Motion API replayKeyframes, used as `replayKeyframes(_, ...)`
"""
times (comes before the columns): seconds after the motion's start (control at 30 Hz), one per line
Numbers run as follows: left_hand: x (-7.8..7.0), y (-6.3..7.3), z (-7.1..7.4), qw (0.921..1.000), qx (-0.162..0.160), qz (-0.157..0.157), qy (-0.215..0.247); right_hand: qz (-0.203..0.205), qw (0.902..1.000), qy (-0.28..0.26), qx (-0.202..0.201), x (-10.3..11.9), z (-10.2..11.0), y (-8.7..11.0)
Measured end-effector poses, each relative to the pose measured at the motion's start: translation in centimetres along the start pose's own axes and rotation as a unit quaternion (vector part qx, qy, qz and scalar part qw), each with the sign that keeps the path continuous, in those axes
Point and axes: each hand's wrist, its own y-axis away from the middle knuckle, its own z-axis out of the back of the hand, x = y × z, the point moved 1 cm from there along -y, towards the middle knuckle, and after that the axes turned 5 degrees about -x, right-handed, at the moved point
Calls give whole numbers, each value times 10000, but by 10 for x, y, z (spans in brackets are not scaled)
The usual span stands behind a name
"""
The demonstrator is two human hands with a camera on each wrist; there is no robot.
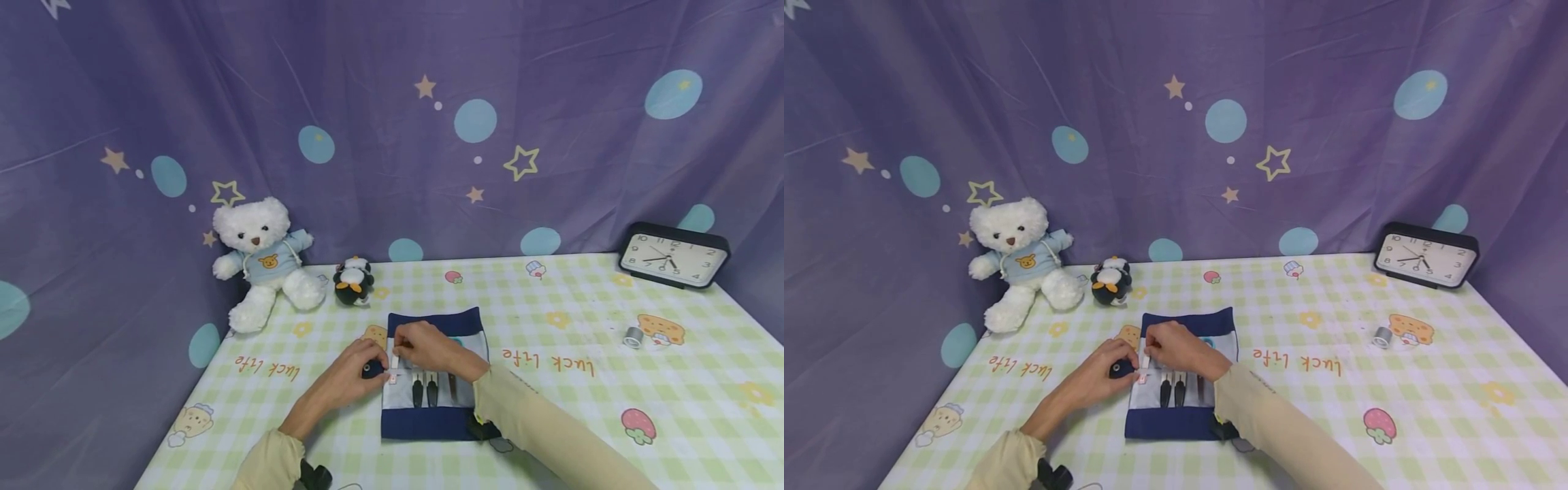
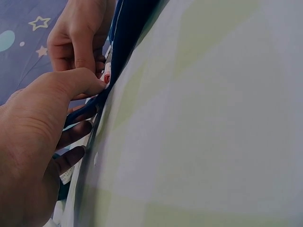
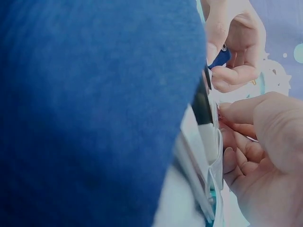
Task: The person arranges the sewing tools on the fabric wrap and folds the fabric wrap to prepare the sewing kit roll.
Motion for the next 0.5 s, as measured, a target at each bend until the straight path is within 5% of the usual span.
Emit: replayKeyframes(0.5, 2, 1, -1, 10000, -34, 20, -18, 139, 9998, -20, 125, 1, 1, 0)
